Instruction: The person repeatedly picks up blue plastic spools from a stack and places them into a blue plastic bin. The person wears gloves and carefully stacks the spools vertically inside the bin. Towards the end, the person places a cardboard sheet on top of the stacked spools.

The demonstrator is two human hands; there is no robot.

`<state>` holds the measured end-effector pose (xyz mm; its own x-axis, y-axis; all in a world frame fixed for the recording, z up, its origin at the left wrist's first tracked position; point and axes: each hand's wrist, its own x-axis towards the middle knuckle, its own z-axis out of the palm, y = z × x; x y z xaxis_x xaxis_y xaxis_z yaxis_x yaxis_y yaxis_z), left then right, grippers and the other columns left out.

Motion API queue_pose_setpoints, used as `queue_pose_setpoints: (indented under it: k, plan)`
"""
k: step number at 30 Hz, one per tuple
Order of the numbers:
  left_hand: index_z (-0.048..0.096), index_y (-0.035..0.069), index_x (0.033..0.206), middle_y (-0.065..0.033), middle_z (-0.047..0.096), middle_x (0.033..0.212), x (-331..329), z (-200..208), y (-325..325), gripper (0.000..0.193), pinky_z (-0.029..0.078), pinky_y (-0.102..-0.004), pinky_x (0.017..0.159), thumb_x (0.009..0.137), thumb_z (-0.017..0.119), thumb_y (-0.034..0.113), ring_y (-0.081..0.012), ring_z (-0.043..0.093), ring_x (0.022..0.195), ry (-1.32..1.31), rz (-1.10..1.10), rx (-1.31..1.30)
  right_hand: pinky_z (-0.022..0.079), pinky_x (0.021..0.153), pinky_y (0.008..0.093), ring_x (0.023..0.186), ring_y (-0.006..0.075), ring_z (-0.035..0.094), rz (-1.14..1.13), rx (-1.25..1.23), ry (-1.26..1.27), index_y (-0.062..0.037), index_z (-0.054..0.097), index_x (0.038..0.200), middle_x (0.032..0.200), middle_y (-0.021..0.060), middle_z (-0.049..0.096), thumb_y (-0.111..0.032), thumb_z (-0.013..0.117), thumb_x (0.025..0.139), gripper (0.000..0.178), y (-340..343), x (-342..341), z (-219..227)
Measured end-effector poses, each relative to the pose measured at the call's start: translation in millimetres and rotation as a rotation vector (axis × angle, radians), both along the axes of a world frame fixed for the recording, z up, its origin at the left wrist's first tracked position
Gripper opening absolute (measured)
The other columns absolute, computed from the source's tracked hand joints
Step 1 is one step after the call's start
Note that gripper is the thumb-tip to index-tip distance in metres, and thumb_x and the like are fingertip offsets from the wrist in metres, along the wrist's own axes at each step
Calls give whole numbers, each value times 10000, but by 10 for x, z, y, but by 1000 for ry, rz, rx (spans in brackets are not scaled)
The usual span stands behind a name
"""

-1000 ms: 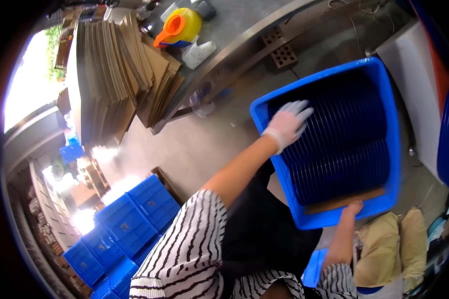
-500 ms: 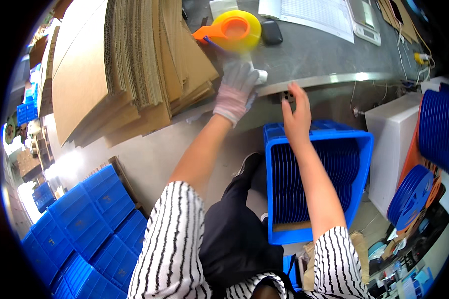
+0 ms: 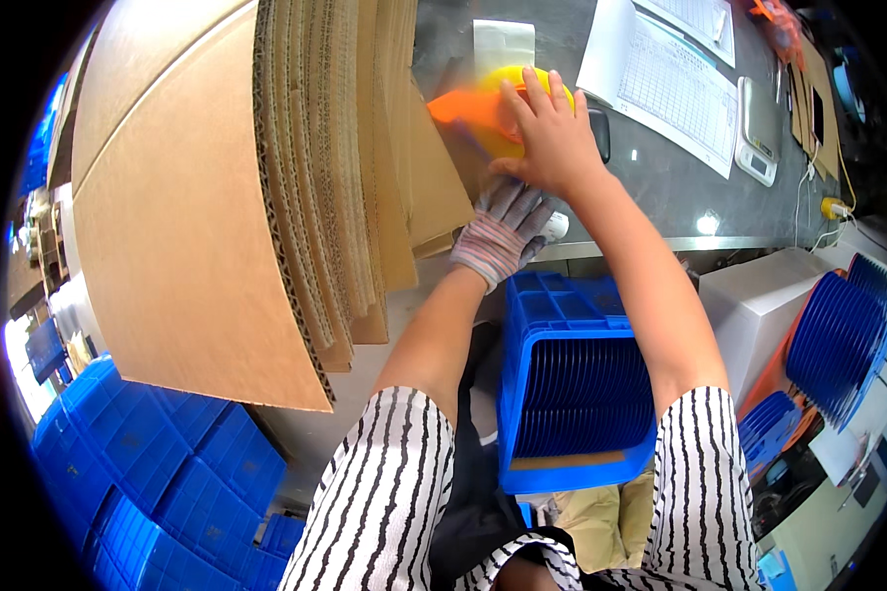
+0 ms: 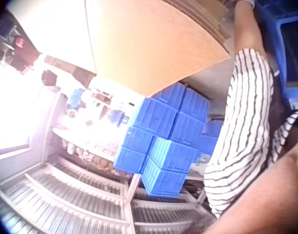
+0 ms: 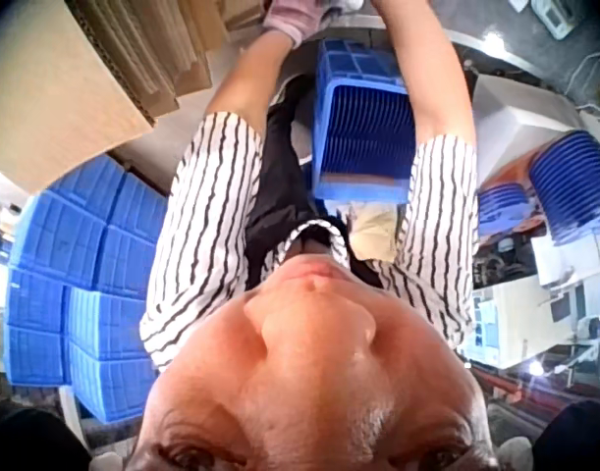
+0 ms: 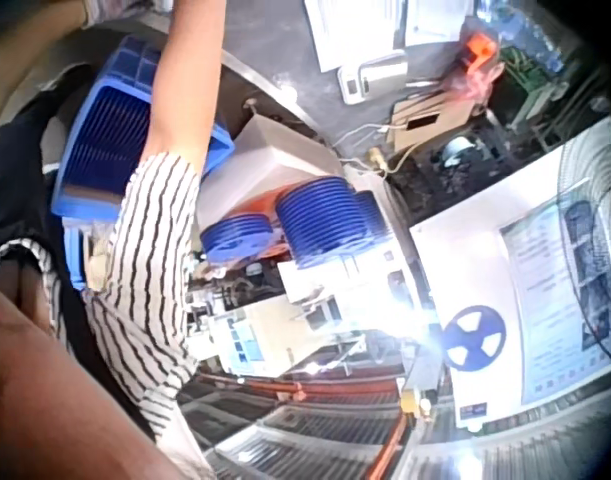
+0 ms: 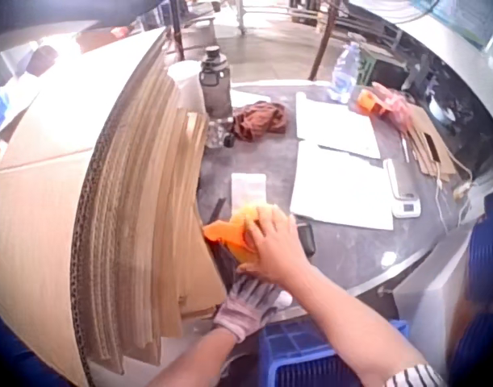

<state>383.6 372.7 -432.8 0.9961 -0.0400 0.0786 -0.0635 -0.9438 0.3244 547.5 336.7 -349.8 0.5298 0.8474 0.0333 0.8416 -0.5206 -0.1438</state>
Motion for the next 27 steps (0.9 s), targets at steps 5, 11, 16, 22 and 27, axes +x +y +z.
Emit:
queue_pose_setpoints:
  k: [5,11,16,22,27]
  plan:
    - [381,196,1429,-112,237,1543,-85,-130,-30,705,73,-579,1185,818,596,473,-380,137,1451,-20,28,4,303,1081,553,1200,281,501,28,17,1,-80,560,1161,1190,92,563,-383,799,695,605,21,-242,49]
    - [411,192,1390,-108,339,1496,-15,136,42,650,188,-549,1163,831,593,469,-354,282,1392,82,19,-6,291,1072,584,1002,248,601,36,42,13,-102,565,1106,971,63,616,-312,790,700,509,58,39,80]
    - [430,183,1370,-120,453,1417,32,187,30,629,229,-532,1151,820,625,418,-345,403,1317,3,22,-48,361,1043,504,1100,291,566,85,366,-189,-130,534,1237,1141,89,611,-154,751,758,526,196,613,-88]
    - [477,177,1345,-123,455,1422,44,174,26,610,228,-534,1151,806,638,412,-340,410,1316,36,33,-51,467,907,399,1073,293,564,119,351,166,-112,591,1141,1129,79,608,-96,750,716,455,-87,173,-389]
    - [510,175,1324,-124,452,1436,40,143,13,579,198,-563,1153,817,622,432,-349,382,1343,20,49,-36,461,907,418,1061,300,554,-63,223,175,-126,611,1153,1110,67,593,-160,780,693,491,-134,174,-551]
